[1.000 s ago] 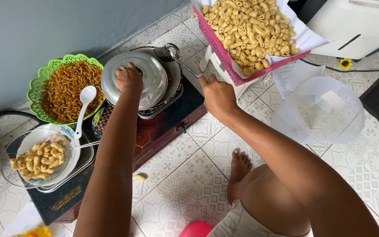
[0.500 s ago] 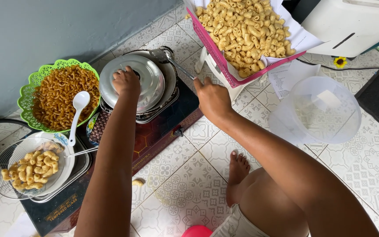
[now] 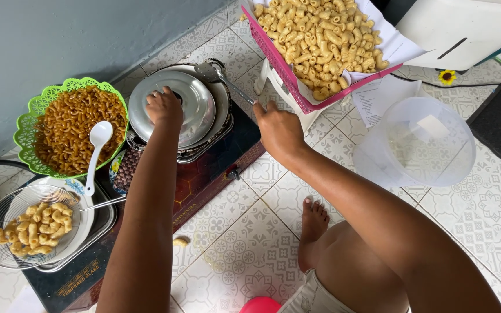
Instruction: The person fries dough snacks in a pot of hot oil on a portable stove. They use a slotted spoon to stir the snacks and a wire strainer to remove them from the oil, placing the cooked snacks into a green basket. The person also covers the pot with a lid between batches.
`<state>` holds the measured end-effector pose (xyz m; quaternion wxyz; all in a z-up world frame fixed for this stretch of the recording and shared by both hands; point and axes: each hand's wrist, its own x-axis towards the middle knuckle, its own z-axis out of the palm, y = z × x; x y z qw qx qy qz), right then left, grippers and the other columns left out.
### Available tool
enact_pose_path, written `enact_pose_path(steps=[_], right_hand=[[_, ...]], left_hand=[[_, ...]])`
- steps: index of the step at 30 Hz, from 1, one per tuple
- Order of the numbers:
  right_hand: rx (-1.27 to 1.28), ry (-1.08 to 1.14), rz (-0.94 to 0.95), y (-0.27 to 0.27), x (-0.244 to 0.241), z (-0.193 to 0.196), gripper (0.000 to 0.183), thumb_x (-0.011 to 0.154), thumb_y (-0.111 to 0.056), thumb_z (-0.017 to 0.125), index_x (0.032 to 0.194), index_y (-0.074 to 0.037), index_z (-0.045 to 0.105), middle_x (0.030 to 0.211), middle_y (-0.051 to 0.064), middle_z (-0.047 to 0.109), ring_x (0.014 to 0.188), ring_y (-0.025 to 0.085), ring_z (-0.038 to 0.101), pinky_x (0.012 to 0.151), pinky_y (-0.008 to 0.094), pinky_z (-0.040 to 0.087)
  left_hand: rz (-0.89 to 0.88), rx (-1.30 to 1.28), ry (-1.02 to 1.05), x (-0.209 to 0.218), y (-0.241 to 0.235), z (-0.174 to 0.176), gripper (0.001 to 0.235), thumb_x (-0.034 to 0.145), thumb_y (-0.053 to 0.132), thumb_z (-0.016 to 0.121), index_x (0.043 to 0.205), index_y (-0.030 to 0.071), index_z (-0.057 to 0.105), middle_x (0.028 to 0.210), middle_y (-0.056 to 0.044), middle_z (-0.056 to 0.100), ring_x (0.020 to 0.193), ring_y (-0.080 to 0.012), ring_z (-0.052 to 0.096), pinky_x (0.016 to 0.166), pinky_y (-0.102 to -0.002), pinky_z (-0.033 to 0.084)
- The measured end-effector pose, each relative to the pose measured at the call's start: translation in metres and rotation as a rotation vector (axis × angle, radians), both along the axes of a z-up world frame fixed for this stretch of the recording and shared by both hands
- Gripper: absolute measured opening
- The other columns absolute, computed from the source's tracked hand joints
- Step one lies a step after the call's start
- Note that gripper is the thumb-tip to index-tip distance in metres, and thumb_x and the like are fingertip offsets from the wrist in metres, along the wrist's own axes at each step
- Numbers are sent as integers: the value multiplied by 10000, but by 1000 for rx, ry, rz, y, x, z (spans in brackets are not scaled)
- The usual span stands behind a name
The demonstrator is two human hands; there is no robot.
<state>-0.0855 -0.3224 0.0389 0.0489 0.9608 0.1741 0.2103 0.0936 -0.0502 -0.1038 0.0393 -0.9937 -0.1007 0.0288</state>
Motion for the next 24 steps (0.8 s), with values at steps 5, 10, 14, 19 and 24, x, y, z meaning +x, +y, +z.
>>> enact_pose_path(steps=[5,10,14,19,24], right_hand=[[13,19,10,-3,2,-2,403,803,-48,719,1203,-90,703,825,92,642,570,273,734,506,376,598],[18,48,19,-3,2,2,388,828,-39,726,1213,-86,707,815,105,648,557,253,727,506,341,594],[-3,20,15,-2,0,3,406,808,-51,735,1211,-87,706,821,93,648,568,260,734,507,362,598],[6,25,15,0,-2,8,395,811,-55,739,1203,-77,705,822,98,652,570,263,735,510,368,600],[-14,7,15,-1,-1,5,403,806,-62,751,1206,-83,707,815,95,650,564,248,730,508,351,598]], left_hand=[[-5,3,14,1,0,-3,436,1061,447,591,1292,86,507,1209,-177,621,1116,-330,583,848,-428,537],[-13,-3,15,2,2,-4,469,1058,460,593,1311,80,487,1197,-167,614,1118,-334,577,849,-427,538],[-18,-6,11,3,3,-3,466,1057,464,593,1292,76,488,1201,-173,613,1119,-336,576,856,-431,541],[-22,1,8,5,4,-10,472,1057,462,597,1298,72,483,1188,-165,612,1114,-335,578,856,-432,544],[-24,2,6,8,6,-13,471,1062,462,587,1313,78,478,1194,-157,613,1120,-331,573,854,-433,541]])
